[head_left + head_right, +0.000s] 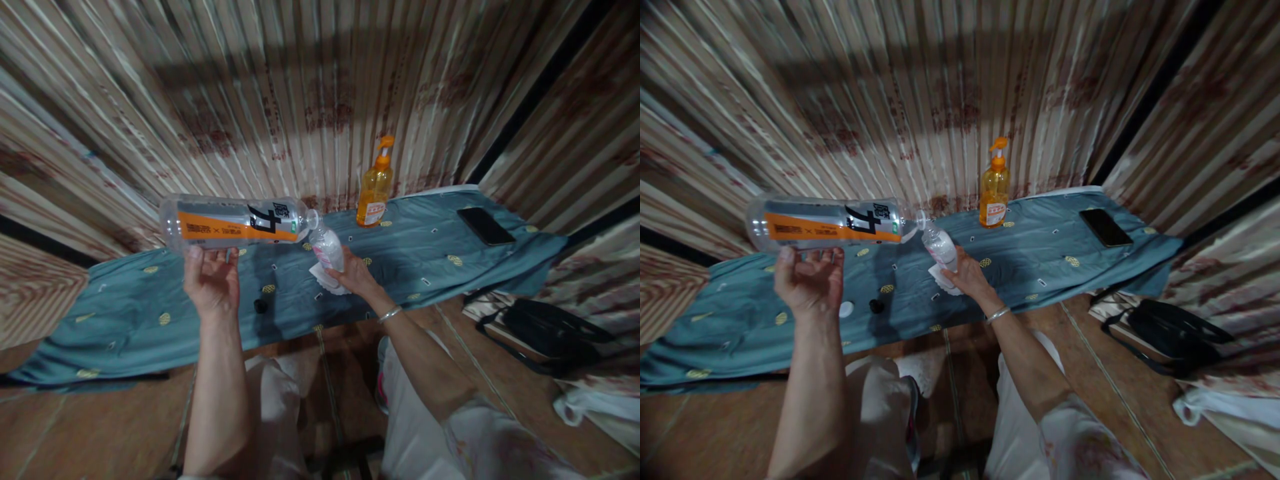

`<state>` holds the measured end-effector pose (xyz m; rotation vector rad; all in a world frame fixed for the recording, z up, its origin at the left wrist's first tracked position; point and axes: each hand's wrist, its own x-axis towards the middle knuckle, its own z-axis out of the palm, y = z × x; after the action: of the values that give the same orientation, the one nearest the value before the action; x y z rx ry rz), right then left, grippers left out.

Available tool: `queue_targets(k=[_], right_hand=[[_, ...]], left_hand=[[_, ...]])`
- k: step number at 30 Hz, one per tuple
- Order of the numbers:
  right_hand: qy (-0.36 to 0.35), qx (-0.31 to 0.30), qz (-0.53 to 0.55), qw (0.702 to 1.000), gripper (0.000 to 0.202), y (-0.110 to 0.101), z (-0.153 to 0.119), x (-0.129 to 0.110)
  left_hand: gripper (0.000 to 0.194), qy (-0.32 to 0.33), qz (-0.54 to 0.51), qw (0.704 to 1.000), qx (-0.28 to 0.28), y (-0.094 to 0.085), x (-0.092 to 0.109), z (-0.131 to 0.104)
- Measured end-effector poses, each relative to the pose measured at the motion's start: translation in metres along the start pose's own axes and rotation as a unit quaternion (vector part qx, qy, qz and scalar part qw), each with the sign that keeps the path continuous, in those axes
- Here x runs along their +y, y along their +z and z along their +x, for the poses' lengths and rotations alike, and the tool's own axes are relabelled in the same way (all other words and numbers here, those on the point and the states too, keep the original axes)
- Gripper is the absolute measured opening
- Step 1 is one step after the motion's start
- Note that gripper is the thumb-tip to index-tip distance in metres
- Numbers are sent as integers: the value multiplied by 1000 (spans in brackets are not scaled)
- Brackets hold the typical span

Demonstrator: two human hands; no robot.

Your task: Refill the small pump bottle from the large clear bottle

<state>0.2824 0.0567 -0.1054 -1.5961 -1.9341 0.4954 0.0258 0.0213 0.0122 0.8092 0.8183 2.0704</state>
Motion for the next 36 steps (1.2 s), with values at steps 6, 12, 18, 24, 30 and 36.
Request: queue_targets(k=[6, 12, 18, 24, 30, 36], right_hand=[[4, -3, 0, 1000, 57, -2, 0, -2], [2, 1, 4, 1000, 54, 1, 1, 0], [8, -1, -7, 1000, 56, 0, 0, -1], [3, 0, 1, 1000, 56, 1, 1, 1], [9, 1, 0, 1000, 55, 0, 0, -1], [11, -3, -15, 1000, 54, -2, 0, -4]], left_hand=[[41, 0, -10, 1000, 3, 1, 0, 0], [39, 4, -14, 1000, -11, -1, -1, 1], [38, 1, -17, 1000, -10, -2, -2, 2], [37, 3, -10, 1000, 0, 1, -1, 1], [38, 4, -23, 1000, -5, 2, -1, 0], [44, -5, -26, 1000, 8, 9, 1, -2]])
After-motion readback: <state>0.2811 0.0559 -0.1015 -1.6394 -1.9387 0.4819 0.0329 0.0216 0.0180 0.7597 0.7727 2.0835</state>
